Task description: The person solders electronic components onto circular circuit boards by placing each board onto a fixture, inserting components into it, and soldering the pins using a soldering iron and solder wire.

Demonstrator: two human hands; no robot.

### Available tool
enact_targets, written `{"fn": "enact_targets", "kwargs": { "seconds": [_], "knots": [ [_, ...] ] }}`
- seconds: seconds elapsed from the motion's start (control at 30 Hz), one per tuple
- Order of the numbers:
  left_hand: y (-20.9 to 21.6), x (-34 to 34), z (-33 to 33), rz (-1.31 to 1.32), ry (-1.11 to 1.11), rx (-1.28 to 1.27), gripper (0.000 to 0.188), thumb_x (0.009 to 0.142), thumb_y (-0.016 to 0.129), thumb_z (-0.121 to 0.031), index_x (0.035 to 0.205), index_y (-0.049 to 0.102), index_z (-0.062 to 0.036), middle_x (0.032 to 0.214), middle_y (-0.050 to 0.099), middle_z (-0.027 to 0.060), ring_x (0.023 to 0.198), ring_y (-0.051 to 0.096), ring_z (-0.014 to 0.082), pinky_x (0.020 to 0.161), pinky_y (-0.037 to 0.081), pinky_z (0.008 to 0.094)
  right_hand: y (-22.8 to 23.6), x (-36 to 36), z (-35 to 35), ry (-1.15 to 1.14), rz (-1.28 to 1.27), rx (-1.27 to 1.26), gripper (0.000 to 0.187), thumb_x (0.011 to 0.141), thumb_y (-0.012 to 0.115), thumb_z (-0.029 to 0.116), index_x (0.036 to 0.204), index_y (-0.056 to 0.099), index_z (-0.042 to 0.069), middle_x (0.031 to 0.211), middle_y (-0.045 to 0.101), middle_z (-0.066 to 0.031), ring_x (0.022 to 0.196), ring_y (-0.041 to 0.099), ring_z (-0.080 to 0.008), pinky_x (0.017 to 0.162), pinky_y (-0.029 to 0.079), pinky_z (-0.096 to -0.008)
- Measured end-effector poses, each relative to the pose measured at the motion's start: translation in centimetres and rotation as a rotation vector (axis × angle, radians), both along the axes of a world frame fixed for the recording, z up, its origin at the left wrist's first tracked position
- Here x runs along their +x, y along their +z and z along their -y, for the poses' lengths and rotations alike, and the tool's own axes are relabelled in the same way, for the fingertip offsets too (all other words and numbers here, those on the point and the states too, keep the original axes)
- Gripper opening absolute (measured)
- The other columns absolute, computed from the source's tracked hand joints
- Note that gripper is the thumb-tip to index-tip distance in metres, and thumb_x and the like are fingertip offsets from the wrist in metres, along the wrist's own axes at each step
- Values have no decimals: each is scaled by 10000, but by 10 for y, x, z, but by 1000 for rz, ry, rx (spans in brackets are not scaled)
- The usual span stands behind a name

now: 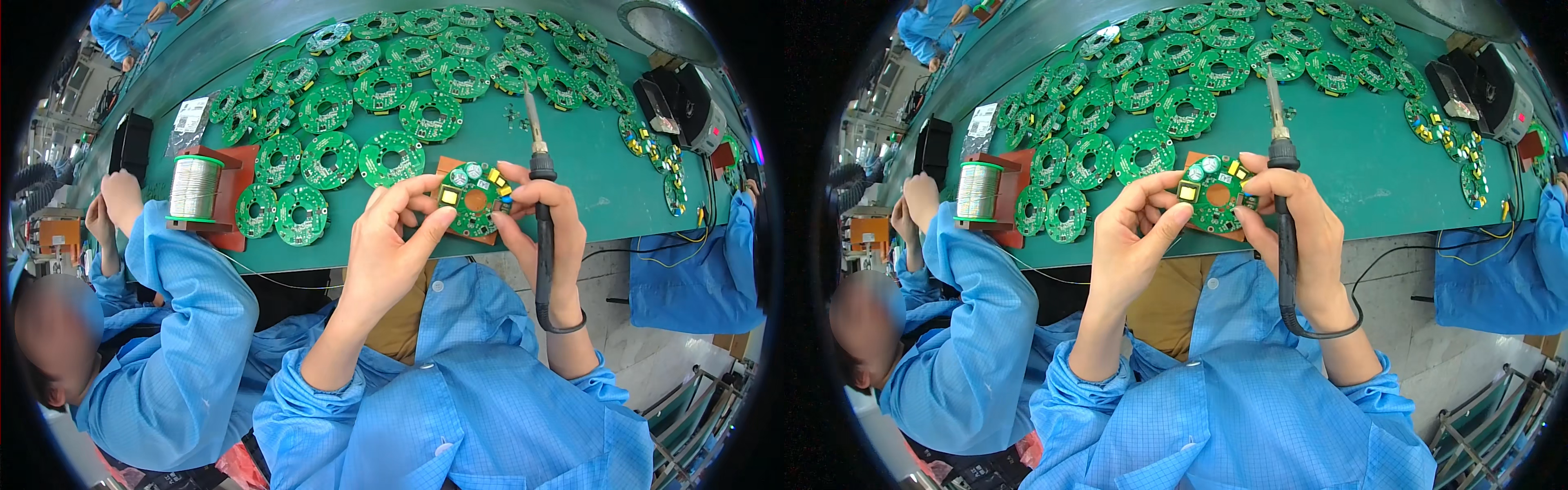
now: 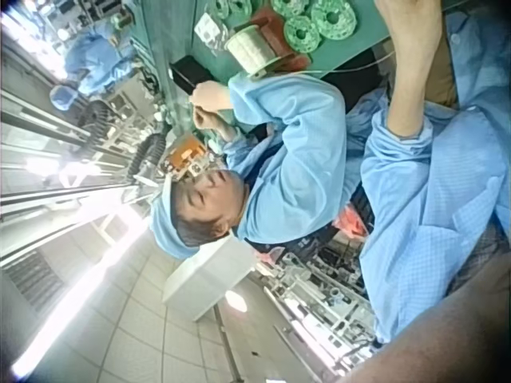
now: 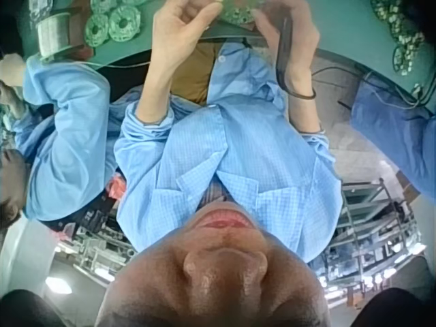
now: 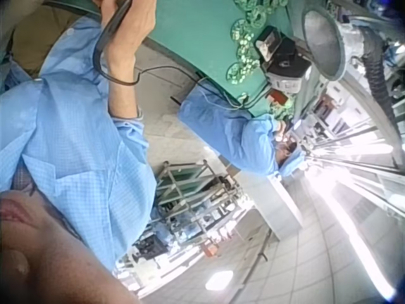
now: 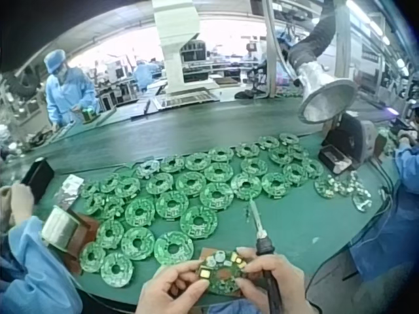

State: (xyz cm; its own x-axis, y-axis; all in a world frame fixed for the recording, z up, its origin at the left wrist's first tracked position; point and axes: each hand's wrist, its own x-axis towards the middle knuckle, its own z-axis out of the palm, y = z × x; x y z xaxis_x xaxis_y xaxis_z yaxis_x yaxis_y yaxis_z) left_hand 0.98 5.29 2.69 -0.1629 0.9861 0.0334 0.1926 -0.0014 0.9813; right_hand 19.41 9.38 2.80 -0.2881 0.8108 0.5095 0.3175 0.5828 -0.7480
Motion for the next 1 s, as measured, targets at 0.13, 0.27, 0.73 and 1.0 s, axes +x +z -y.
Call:
{"fn": "enact_targets", "kwargs": {
  "seconds": [0.13,0.27,0.73,1.0],
  "knots": [
    [6,-3,1,-138,4,49,333,803,698,-133,1109,613,-31,796,642,11,730,493,132,661,439,267,-4,-3,-5,4,-16,16,355,731,703,-71,1001,507,53,1150,638,-136,825,604,-103,697,498,-225],
    [8,-3,1,-384,15,164,323,822,691,-129,1119,604,-34,880,592,11,750,477,92,607,361,221,-1,-5,-9,6,21,70,334,711,707,-51,985,551,61,1101,660,-103,795,587,-162,685,488,-261],
    [10,-4,-6,-471,-24,196,286,797,686,-113,1064,652,-17,862,532,92,846,512,241,754,434,341,-1,1,-6,-10,89,135,324,667,720,-32,952,602,69,1059,670,-86,750,551,-219,685,472,-321],
    [9,-2,-5,-527,17,211,288,804,671,-88,1092,666,-81,837,534,22,680,440,107,532,347,228,3,-1,-15,34,117,130,313,674,718,1,954,616,96,972,674,-35,757,550,-222,668,475,-320]
  ]
}}
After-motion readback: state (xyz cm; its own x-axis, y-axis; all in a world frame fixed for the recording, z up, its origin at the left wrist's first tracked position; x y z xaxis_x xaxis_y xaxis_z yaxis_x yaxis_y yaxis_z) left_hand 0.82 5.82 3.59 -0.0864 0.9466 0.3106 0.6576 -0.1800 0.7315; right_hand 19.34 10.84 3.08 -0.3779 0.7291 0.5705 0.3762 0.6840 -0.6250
